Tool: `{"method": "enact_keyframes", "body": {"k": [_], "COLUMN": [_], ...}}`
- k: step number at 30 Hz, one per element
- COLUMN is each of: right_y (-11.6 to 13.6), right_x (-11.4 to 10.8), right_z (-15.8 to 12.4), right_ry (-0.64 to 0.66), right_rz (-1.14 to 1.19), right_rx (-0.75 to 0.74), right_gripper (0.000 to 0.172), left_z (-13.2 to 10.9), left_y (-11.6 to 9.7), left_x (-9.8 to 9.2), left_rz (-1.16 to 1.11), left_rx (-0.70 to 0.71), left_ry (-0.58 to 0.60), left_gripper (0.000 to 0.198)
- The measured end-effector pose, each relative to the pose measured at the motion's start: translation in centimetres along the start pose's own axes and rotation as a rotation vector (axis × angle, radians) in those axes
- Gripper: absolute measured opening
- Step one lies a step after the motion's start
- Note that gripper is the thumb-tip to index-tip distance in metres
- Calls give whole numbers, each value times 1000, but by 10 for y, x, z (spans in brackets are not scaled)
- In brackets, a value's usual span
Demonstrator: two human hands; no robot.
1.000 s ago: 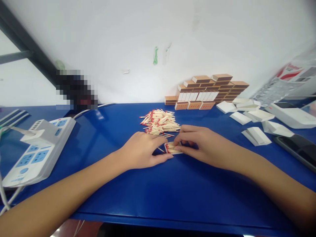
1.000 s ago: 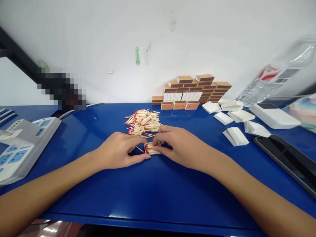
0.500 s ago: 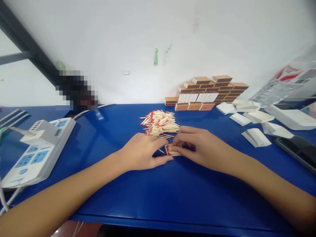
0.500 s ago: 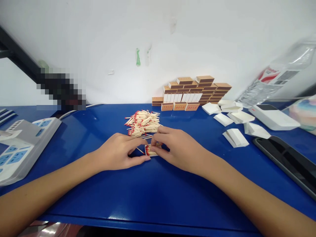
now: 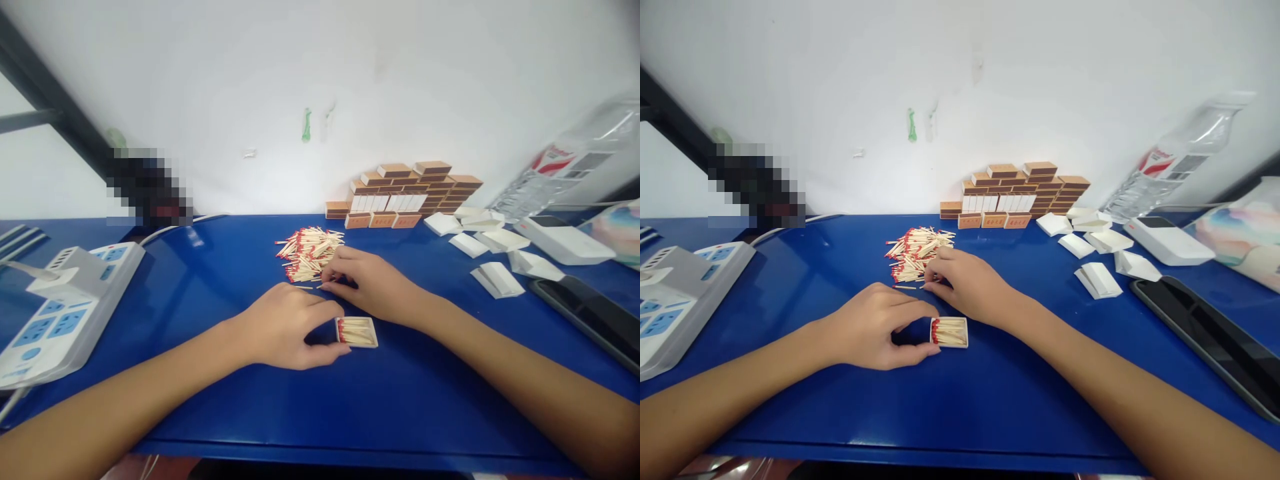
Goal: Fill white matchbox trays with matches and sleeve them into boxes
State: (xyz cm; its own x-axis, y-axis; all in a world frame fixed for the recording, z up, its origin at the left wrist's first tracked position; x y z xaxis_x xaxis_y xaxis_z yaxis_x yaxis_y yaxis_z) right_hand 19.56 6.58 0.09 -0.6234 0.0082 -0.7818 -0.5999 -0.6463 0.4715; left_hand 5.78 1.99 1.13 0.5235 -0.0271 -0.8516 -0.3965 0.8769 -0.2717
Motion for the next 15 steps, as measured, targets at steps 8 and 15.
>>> {"method": "enact_keyframes", "body": {"k": [8, 15], "right_y": [-3, -10], "right_x": [-4, -26], "right_z": [-6, -13], "right_ry": [59, -62], "right_rz": [-78, -103], "right_rx": [73, 90], "right_gripper": [15, 11], "left_z": [-2, 1], "left_y": [8, 26], "left_x": [2, -5], "left_rz": [67, 152], "left_rx": [-23, -184], "left_ry": [2, -102], "left_gripper": [31, 32]}}
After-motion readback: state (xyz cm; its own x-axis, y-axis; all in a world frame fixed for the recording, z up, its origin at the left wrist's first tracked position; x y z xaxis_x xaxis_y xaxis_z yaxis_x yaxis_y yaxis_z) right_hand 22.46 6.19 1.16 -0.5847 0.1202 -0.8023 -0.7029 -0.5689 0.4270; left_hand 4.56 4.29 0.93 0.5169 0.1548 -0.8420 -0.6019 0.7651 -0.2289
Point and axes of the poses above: each hand's wrist, its own z-axis towards the middle knuckle, its own x-axis out of the palm, y = z × x, the point moved 6 cm from there along z, towards the middle knuckle, and after that the axes turned 9 degrees about -y, right-handed, at the moved point
